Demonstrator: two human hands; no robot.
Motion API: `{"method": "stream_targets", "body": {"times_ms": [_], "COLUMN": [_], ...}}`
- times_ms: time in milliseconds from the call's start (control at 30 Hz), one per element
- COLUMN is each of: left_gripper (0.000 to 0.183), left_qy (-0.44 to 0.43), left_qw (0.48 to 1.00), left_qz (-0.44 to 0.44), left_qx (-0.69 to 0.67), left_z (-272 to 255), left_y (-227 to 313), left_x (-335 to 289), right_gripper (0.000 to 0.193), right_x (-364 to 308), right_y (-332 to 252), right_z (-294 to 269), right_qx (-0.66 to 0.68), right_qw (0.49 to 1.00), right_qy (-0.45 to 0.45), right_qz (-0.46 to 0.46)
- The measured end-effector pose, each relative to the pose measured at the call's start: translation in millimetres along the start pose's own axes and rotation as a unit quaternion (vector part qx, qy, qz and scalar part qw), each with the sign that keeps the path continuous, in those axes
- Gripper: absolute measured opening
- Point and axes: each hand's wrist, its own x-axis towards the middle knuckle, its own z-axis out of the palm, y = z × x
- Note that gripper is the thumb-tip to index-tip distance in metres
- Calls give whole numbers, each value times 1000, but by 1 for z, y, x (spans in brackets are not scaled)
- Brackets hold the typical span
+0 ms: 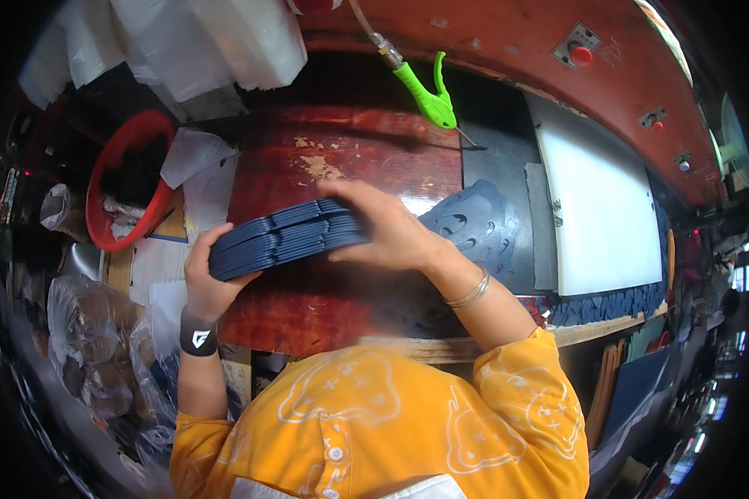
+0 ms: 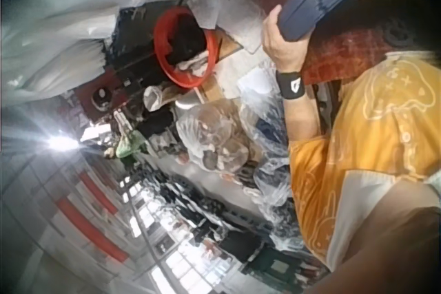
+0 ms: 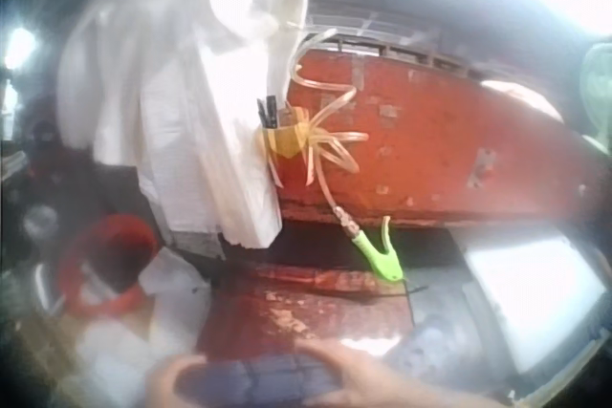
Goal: The person gathers dark blue plastic masks from a workbench, stacks them, and places them into clear plastic bags. They tie the bags and move them to a nearby pile. The person also briefly handles a clipboard and a red basin on the table.
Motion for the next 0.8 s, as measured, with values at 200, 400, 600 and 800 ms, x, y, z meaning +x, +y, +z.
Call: {"method": "stream_targets", "body": {"times_ms": [200,400,600,800], "left_gripper": [91,76,67,74], "left_qy": [-53,35,43,13], "left_qw": [995,997,997,998], "left_qz": [-76,62,30,48], "left_qx": [-48,-4,-59,-26], "left_z": [-2,3,0,1], "left_y": [4,2,2,5], "left_x": [5,18,22,15], "right_gripper": [109,103,84,98], "right_x": [7,24,28,25], "right_y": [-2,8,0,13], "right_z": [-2,4,-6,6], "right_qx": [12,-64,26,-23], "right_qw": [998,993,999,993], "right_qy": [4,46,37,73], "right_qz": [-64,-92,-24,-85]}}
